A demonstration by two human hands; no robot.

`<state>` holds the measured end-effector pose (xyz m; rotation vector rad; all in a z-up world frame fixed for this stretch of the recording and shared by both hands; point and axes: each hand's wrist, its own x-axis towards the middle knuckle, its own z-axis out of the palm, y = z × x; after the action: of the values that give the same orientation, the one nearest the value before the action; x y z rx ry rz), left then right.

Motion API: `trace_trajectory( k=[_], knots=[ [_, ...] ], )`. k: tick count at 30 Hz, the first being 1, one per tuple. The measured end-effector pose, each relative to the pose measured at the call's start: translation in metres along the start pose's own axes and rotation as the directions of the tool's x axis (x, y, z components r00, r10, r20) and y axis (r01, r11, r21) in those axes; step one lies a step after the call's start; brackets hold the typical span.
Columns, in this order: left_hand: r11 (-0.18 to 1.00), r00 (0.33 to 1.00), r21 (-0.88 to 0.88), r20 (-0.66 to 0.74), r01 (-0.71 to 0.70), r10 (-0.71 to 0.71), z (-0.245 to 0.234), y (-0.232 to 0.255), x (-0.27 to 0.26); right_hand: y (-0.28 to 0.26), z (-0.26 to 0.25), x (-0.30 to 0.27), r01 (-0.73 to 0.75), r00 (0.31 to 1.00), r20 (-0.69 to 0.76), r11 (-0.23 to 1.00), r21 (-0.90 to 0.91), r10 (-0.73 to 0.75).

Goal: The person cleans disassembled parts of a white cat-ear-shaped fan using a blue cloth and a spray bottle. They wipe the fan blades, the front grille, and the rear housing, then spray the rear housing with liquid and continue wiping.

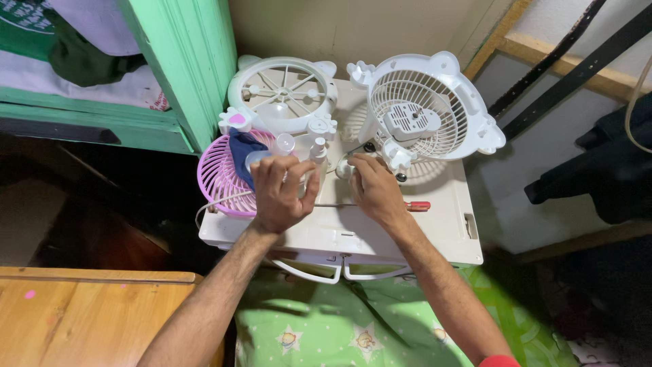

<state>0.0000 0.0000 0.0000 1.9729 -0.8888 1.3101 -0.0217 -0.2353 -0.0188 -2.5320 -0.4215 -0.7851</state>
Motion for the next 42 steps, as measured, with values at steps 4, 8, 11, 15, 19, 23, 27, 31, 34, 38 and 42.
trace_trajectory(
  k=[4,8,11,15,19,23,27,31,34,38,42],
  knots=[
    [0.986,0.978,-0.013,0.124,-0.165,0.165,-0.001,0.018,-0.001,0.001,-0.001,0.0,-0.042,0.998,0.034,0.968,-0.246,0.052],
    [0.966,0.95,-0.066,0.18,-0.248,0.256,0.0,0.03,-0.002,0.006,0.002,0.003,0.015,1.0,0.008,0.927,-0.375,-0.013],
    [0.96,0.938,-0.07,0.202,-0.272,0.281,0.004,0.03,-0.003,0.015,0.006,0.004,0.036,0.999,-0.018,0.936,-0.35,-0.045],
    [0.961,0.931,-0.051,0.241,-0.27,0.275,0.009,0.027,-0.006,0.028,0.009,0.01,0.069,0.994,-0.051,0.933,-0.353,-0.093],
    [0.967,0.932,-0.055,0.258,-0.25,0.256,0.012,0.025,-0.008,0.027,0.009,0.012,0.09,0.991,-0.065,0.934,-0.344,-0.119],
    [0.969,0.933,-0.065,0.262,-0.239,0.247,0.012,0.024,-0.009,0.017,0.001,0.013,0.009,1.0,-0.024,0.956,-0.294,-0.016],
    [0.968,0.93,-0.058,0.269,-0.244,0.25,0.013,0.025,-0.009,0.011,-0.008,0.012,0.018,0.999,-0.028,0.961,-0.277,-0.027],
    [0.968,0.932,-0.065,0.261,-0.242,0.251,0.014,0.025,-0.009,0.013,-0.006,0.012,0.018,1.0,-0.016,0.947,-0.322,-0.025],
    [0.968,0.929,-0.07,0.272,-0.24,0.25,0.014,0.025,-0.009,0.017,-0.004,0.01,-0.036,0.998,0.047,0.955,-0.295,0.052],
    [0.969,0.928,-0.084,0.28,-0.233,0.247,0.012,0.026,-0.007,0.019,-0.003,0.005,-0.022,0.999,0.022,0.965,-0.263,0.029],
    [0.968,0.924,-0.099,0.289,-0.23,0.25,0.01,0.027,-0.005,0.017,-0.006,-0.001,-0.088,0.995,0.042,0.986,-0.139,0.094]
  ],
)
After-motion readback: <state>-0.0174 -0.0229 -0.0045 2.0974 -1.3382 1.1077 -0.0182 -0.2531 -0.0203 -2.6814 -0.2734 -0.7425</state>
